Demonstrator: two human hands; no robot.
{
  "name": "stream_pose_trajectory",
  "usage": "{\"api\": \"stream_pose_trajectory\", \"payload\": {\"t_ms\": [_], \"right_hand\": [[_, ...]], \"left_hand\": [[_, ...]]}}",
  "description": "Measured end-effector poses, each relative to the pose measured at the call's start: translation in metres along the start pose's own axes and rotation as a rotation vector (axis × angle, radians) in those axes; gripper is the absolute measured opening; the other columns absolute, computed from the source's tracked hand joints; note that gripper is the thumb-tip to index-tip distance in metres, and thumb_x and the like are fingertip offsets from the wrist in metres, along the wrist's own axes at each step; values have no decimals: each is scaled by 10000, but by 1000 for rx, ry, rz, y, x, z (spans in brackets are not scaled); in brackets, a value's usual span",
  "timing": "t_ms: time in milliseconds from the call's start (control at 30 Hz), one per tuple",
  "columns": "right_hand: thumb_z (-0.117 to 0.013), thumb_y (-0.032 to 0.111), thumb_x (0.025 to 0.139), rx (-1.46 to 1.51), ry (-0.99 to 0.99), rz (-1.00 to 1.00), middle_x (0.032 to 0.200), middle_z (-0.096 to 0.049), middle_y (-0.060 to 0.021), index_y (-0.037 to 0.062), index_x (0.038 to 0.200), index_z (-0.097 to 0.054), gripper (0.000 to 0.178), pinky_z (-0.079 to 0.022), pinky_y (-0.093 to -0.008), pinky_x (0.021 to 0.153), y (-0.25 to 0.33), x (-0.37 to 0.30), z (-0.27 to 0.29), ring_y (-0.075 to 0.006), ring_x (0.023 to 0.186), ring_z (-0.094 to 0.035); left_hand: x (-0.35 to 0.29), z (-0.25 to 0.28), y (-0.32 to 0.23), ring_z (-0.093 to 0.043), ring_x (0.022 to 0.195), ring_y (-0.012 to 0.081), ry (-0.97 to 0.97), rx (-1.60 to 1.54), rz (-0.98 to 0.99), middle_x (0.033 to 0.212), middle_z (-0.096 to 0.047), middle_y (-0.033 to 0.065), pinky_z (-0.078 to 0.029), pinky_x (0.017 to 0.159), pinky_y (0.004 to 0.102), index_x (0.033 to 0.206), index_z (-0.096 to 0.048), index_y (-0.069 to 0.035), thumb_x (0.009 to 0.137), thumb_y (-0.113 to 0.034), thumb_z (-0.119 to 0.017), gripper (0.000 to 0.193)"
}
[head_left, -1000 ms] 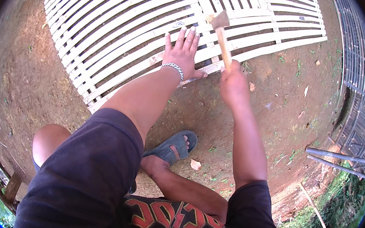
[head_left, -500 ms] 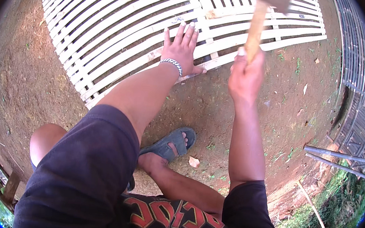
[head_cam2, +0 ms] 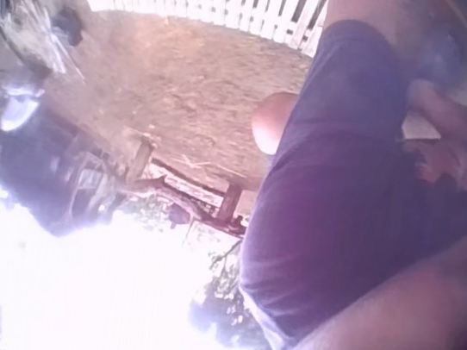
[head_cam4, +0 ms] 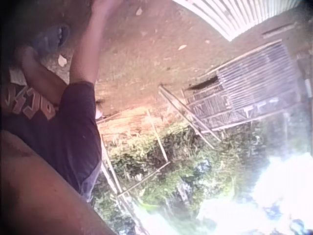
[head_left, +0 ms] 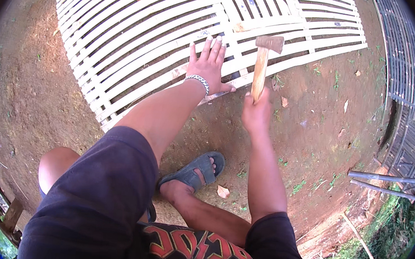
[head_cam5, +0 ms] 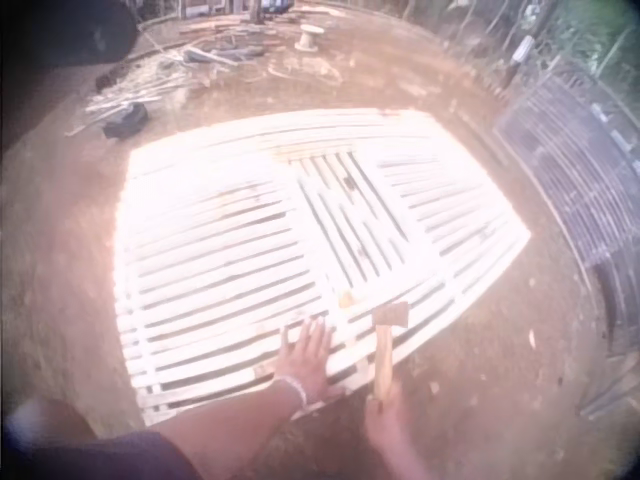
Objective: The person assembles a bamboo structure by hammering nails into a bamboo frame. They use a hammer to secure the bamboo slats to the frame, occasionally adjusting the position of the slats and the frame itself.
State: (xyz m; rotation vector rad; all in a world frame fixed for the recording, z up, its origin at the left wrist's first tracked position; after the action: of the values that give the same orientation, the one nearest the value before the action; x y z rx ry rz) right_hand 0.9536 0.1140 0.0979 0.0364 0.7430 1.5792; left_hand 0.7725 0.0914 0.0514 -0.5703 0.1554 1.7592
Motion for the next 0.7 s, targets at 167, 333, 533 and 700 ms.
{"api": "stream_pose_trajectory", "payload": {"t_ms": [167,333,533,700], "right_hand": [[-557,147,973,81,53,59,1229,-643,-335,63,1465,-418,518,-505,-562,968,2,-4,-11,-525,1126,-636],[-551,151,1013,216,-99,273,1324,-597,-336,-16,1522,-341,575,-515,-563,943,31,17,0,-532,1085,-653],[-548,152,1040,263,-180,498,1206,-645,-320,-35,1486,-351,522,-550,-537,815,66,25,1,-472,1014,-696],[-523,193,1054,-291,259,23,1079,-699,-302,21,1416,-424,413,-540,-574,879,73,36,18,-475,1018,-701]], "left_hand": [[4,11,16,-43,1634,257,-106,25,40,1763,-112,120,-52,1281,626,1674,-133,-29,794,-913,-523,1307],[13,7,29,-60,1633,264,-106,58,19,1762,-120,119,-51,1290,601,1673,-148,-30,817,-879,-538,1267],[10,9,25,-60,1633,265,-92,42,7,1759,-132,120,-66,1289,604,1674,-149,-33,840,-859,-535,1236],[13,6,29,-43,1635,257,-39,35,15,1764,-108,118,-43,1296,586,1680,-121,-48,841,-856,-526,1233]]}}
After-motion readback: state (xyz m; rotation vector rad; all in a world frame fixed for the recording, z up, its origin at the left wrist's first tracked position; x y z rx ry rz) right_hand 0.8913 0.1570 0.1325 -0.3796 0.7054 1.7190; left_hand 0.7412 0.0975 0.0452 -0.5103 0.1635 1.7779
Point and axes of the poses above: each hand's wrist, its own x-axis towards the middle knuckle, its own z-axis out of the back of the hand, y = z × x, the point moved 2 cm from there along x, towards the middle knuckle
